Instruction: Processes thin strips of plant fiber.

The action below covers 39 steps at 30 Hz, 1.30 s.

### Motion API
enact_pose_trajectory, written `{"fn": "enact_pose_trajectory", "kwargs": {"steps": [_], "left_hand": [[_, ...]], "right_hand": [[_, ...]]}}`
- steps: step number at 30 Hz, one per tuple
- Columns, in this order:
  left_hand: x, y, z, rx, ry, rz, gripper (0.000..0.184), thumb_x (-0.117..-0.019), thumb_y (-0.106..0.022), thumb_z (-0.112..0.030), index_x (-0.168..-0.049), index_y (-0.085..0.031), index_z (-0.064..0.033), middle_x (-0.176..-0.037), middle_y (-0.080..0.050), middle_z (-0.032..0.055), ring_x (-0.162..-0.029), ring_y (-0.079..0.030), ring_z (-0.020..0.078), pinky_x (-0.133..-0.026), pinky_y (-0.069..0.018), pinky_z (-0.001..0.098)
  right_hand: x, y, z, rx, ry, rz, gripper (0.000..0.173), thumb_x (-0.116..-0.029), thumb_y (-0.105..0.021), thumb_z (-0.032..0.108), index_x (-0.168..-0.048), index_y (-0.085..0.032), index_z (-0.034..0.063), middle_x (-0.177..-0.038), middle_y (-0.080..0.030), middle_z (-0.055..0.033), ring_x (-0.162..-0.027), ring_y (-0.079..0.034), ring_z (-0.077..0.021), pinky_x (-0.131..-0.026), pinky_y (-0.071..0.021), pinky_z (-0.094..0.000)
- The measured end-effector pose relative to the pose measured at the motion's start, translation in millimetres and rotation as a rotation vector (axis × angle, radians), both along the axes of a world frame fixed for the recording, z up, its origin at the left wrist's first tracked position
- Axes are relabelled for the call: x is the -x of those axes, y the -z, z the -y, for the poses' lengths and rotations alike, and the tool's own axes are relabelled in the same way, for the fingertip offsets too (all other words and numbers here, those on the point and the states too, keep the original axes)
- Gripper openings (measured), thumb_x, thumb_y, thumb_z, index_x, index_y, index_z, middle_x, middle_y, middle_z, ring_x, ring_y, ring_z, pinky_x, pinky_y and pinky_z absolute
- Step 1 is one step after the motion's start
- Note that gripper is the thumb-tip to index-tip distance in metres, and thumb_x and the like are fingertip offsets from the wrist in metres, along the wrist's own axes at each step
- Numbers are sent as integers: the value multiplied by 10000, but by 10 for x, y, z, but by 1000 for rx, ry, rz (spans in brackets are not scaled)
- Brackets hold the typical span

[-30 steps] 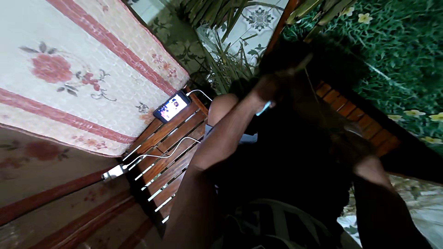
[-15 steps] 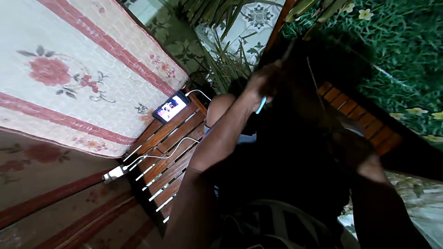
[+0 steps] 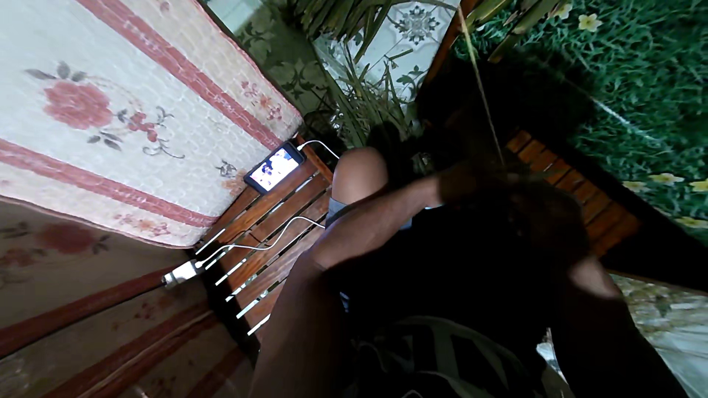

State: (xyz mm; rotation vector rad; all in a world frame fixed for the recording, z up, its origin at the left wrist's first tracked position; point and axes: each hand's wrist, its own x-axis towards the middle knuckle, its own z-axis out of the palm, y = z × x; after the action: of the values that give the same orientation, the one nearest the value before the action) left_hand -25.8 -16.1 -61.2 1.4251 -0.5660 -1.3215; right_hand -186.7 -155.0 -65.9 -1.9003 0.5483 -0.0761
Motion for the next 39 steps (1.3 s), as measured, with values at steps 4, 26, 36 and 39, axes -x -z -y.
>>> {"fn": "enact_pose_trajectory", "kwargs": {"steps": [4,26,36,39], "left_hand": [[-398,15,-99,127,-351,-210,228,-1100,-448,-213,-1133,-606,-52,-650,-521,-28,-446,-433,11,-388,-368,145],[-860,41,-347,231,-864,-138,470,-1126,-286,-422,-1255,-621,-118,-513,-415,-67,-375,-391,48,-371,-383,197],[-124,163,-79,76,-61,34,258,-1092,-474,-288,-1126,-608,-70,-624,-507,-17,-459,-472,62,-429,-434,208],[-135,108,-57,97,-154,-77,239,-1096,-465,-262,-1037,-613,-85,-614,-499,-40,-438,-442,25,-405,-402,163]], "right_hand": [[140,-142,83,61,-69,-188,256,-1001,-493,107,-1113,-644,-68,-742,-570,14,-587,-502,10,-561,-459,-169],[450,96,288,38,-133,-333,321,-1074,-470,215,-1205,-638,-24,-817,-620,-66,-619,-553,-91,-577,-508,-279],[-162,63,63,-193,-41,-36,281,-1051,-541,256,-1157,-653,22,-765,-629,0,-566,-555,-58,-523,-506,-225],[-158,24,75,-158,-57,-96,264,-1049,-537,220,-1151,-652,6,-779,-603,-8,-562,-520,-47,-511,-478,-212]]}}
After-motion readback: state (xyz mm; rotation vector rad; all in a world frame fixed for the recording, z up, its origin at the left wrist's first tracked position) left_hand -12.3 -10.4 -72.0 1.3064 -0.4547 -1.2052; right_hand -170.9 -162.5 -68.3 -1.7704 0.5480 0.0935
